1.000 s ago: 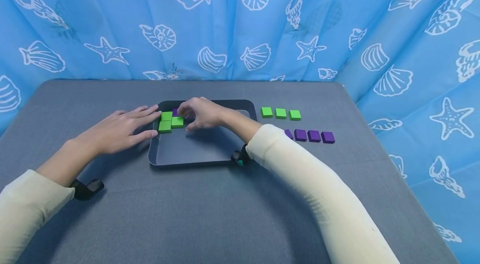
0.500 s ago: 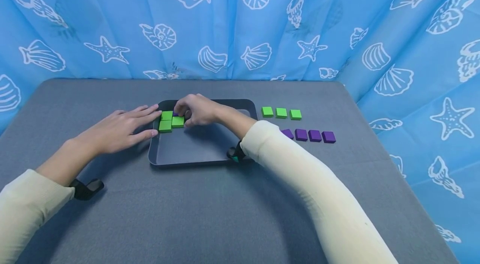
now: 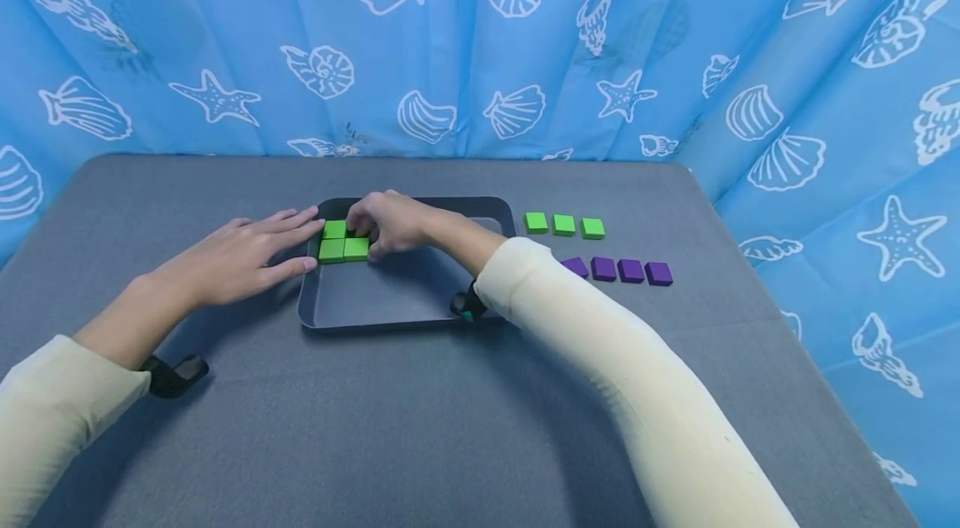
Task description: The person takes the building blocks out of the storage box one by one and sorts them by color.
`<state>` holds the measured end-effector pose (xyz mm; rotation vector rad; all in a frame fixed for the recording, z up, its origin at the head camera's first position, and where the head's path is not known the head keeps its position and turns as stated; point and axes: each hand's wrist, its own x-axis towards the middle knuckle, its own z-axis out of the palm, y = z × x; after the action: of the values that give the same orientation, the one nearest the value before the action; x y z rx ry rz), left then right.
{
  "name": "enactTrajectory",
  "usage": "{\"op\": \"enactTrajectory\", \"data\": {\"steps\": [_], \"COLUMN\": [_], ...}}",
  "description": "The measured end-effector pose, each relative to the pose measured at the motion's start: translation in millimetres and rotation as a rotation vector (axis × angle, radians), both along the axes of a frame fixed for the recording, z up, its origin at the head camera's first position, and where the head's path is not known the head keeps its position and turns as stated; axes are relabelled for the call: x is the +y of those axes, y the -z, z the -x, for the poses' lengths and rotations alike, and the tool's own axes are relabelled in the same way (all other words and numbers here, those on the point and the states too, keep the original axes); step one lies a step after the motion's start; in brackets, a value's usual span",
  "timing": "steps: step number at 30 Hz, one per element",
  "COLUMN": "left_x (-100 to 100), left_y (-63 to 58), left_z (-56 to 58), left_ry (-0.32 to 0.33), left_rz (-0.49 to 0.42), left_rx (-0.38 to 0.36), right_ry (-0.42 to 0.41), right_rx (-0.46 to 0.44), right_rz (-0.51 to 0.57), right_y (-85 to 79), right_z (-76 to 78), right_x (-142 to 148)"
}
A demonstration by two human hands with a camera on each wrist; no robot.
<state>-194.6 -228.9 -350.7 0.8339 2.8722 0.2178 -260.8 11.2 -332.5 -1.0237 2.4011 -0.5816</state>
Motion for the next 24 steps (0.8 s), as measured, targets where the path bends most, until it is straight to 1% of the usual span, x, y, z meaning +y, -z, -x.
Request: {"op": "enactTrajectory", "data": {"steps": [9, 14, 20, 24], "left_x": [-0.7, -0.2, 0.1, 0.6], "left_y": [-0.5, -1.5, -0.8, -1.4], "left_z": [-0.4, -0.5, 0.3, 0.1], "left_ry": [0.007, 0.009, 0.006, 0.008], "left_rz": [-0.001, 0.003, 0.008, 0.02], "left_rx": [-0.007, -0.011, -0.01, -0.016], "right_ry": [0.026, 0.016, 0.009, -0.005], "right_rx": [0.03, 0.058, 0.034, 0.027], "right_rz": [-0.036, -0.046, -0.036, -0.027], "right_y": [2.3, 1.8, -1.5, -8.6], "right_z": [-0.4, -1.4, -4.6, -7.5], "right_x": [-3.6, -2.9, 2.9, 9.8]}}
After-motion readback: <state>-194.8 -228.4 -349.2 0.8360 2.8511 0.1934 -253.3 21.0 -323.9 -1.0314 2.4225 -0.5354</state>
